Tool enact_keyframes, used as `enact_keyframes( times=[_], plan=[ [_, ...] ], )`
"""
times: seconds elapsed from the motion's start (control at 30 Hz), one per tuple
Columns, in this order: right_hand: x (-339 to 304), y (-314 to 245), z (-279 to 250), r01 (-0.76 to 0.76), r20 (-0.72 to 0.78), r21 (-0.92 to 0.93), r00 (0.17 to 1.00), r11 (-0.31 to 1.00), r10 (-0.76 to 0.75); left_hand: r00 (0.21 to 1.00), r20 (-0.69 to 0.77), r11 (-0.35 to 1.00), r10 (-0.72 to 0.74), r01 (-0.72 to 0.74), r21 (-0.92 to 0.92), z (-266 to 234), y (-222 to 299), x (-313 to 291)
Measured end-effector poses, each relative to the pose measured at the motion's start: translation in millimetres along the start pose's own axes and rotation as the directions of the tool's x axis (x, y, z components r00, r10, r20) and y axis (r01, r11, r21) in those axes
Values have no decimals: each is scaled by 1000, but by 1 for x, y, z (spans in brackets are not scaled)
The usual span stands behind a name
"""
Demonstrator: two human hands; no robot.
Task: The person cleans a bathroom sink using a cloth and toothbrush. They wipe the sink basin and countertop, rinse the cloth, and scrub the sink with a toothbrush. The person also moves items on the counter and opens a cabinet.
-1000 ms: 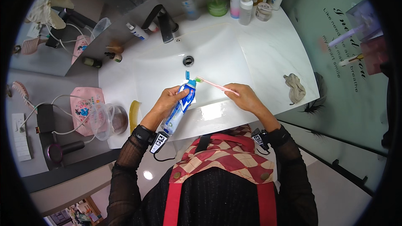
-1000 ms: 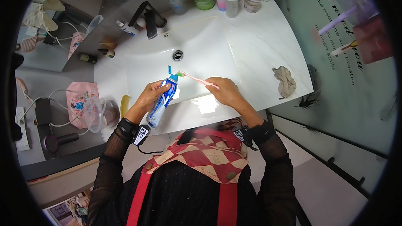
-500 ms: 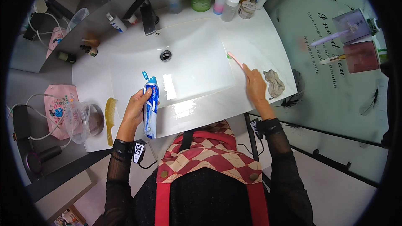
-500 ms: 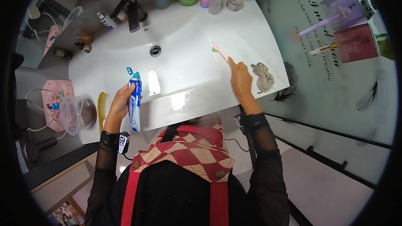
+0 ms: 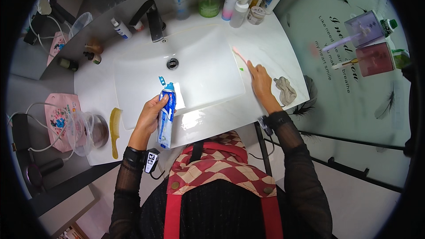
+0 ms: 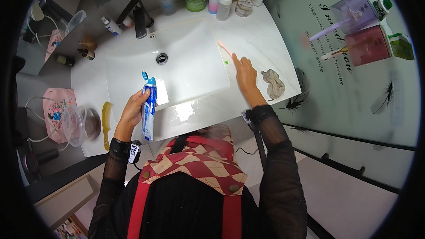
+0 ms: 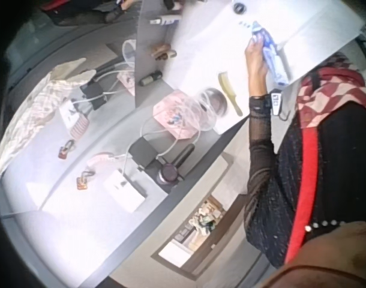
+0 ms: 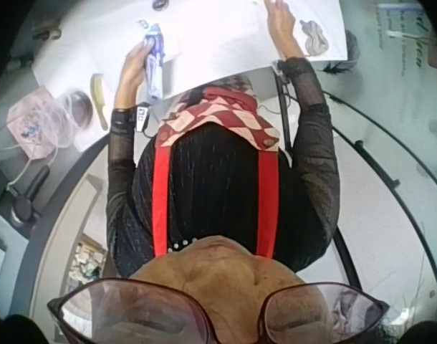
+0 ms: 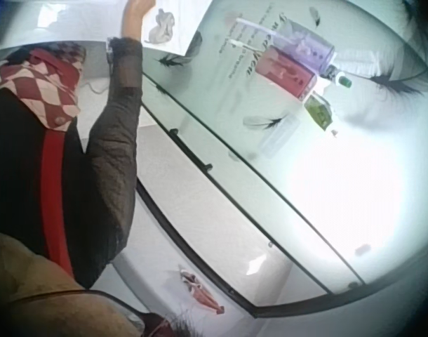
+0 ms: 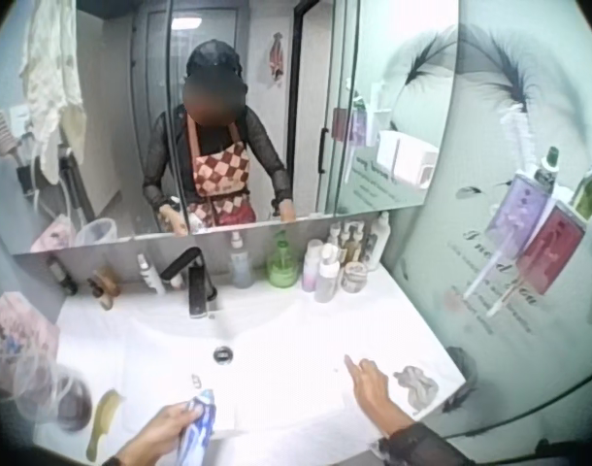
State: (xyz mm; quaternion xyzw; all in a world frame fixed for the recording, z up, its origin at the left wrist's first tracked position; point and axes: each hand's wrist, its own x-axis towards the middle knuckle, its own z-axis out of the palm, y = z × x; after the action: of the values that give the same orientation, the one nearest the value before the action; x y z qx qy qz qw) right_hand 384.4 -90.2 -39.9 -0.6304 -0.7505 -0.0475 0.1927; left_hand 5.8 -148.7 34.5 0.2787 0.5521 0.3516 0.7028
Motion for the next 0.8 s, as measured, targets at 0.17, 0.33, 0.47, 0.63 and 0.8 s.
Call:
enact_keyframes(
  times=[0.17,0.33,0.47,0.63,0.8],
  plan=[
    [-36,11,-34,-113,70,163,992,980,103,997,-28,984,-68,63,-167,-9,-15,7],
    [-56,4,-49,-140,38,319,990,937,135,992,-69,992,-101,95,-87,-28,-38,3],
    [-51,-5,-35,-211,94,232,977,950,194,986,-168,994,-15,33,103,-48,-48,-8],
    [-10,-8,-7,-156,29,169,988,973,153,974,-224,999,33,-32,10,-65,-54,-20],
    [-29,-14,-19,-55,136,117,990,992,39,963,-265,995,51,-71,-66,-73,-60,-21]
  ],
)
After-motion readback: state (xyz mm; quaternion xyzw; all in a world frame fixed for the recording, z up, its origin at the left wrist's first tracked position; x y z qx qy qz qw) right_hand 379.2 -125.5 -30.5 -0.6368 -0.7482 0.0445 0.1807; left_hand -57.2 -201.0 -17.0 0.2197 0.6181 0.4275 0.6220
